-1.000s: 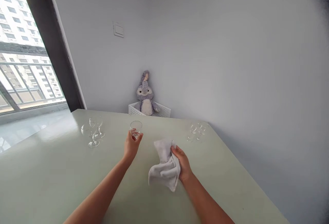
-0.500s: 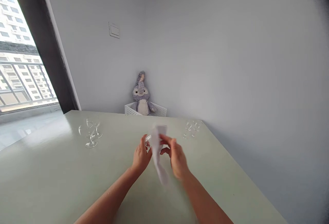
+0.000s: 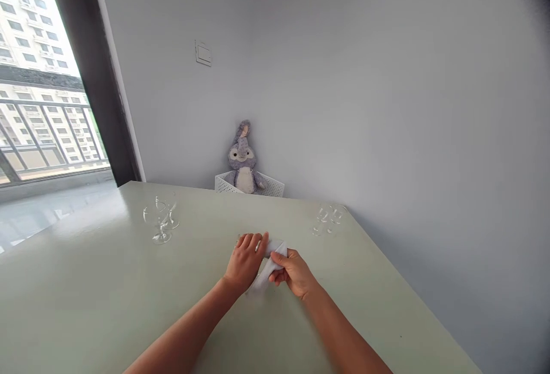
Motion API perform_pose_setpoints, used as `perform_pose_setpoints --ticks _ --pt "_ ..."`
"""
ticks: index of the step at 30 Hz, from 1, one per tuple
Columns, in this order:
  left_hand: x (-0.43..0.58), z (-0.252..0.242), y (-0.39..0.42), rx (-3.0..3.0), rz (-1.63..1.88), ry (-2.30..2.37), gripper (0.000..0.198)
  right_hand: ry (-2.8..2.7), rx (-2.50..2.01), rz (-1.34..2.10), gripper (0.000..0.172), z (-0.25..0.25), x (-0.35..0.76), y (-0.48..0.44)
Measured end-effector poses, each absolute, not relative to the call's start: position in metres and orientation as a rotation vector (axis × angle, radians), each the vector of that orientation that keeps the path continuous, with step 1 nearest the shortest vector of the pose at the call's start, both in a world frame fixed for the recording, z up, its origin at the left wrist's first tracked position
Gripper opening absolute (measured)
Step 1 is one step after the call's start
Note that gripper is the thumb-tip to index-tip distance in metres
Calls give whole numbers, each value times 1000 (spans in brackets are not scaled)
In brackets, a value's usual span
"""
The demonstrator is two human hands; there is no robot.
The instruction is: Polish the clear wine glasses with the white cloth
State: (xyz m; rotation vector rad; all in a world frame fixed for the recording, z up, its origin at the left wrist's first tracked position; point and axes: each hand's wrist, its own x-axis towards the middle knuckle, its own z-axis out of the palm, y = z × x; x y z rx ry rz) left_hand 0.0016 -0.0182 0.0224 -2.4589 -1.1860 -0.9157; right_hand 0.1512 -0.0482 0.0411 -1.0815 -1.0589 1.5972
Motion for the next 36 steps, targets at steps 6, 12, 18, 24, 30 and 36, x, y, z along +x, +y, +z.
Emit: perform_pose_setpoints --ticks 6,12,18,24,30,36 --pt "-8 51 -21 -2821 -826 -1169 20 -1323 -1035 1584 32 57 178 -62" --pt "-28 74 -25 -4185 -52 -1090 59 -1908 -962 1654 21 98 189 -98" --pt "-23 77 -42 -3701 -776 -1230 48 -1657 -1042 1522 28 88 192 -94" --pt "-16 71 -52 -3102 -1007 -1438 33 -1238 -977 1553 38 70 180 -91" --pt "-28 68 -55 -4044 -956 -1813 45 -1713 -977 1255 26 83 197 -104" --pt "-38 62 -44 -3343 -1387 -2242 44 -1598 -1188 526 37 77 225 -107"
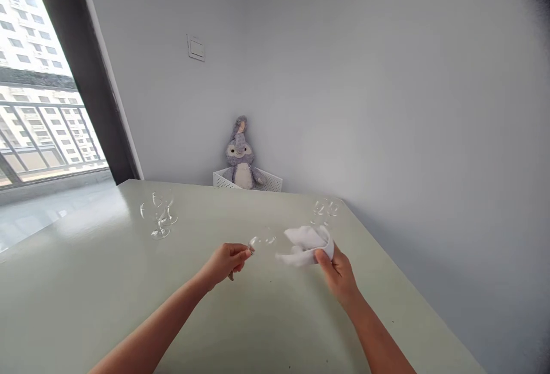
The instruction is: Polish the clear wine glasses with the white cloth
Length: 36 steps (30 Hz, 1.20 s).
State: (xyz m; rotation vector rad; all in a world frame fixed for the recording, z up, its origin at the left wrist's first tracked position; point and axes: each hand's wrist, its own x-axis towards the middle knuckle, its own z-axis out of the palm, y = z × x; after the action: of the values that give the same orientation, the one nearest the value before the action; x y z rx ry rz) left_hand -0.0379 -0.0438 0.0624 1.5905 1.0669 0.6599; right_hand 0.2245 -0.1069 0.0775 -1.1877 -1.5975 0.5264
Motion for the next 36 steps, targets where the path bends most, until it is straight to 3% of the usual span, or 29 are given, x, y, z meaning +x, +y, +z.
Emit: perform_pose_setpoints --ticks 4,7,9,12,15,17,21,28,31,36 --pt "-28 51 -42 1802 662 1274 30 -2045 -1176 -4 45 82 192 -111" --pt "-16 43 -49 2242 701 1256 14 -2252 -1180 -140 42 80 160 -103" --pt "-13 39 -55 2560 791 1165 15 -2234 -1231 3 35 78 152 -91" --pt "-16 37 -60 2749 827 1125 21 -2063 -1267 630 33 75 161 -68" --pt "-19 35 -61 2642 834 1216 23 -1555 -1156 1359 38 67 172 -45" --pt "-17 33 -57 2504 868 1305 33 -1093 -1037 1583 36 58 169 -32" --pt "-6 26 -41 2274 1004 1417 40 -550 -812 1609 28 41 143 -22" --pt "24 9 -22 2117 1375 1602 41 -577 -558 1655 34 8 103 -39" --pt "31 2 -23 2042 1359 1560 42 -632 -540 1625 38 -4 108 -39" --pt "18 10 -17 1498 1148 1082 46 -667 -671 1736 31 1 132 -34"
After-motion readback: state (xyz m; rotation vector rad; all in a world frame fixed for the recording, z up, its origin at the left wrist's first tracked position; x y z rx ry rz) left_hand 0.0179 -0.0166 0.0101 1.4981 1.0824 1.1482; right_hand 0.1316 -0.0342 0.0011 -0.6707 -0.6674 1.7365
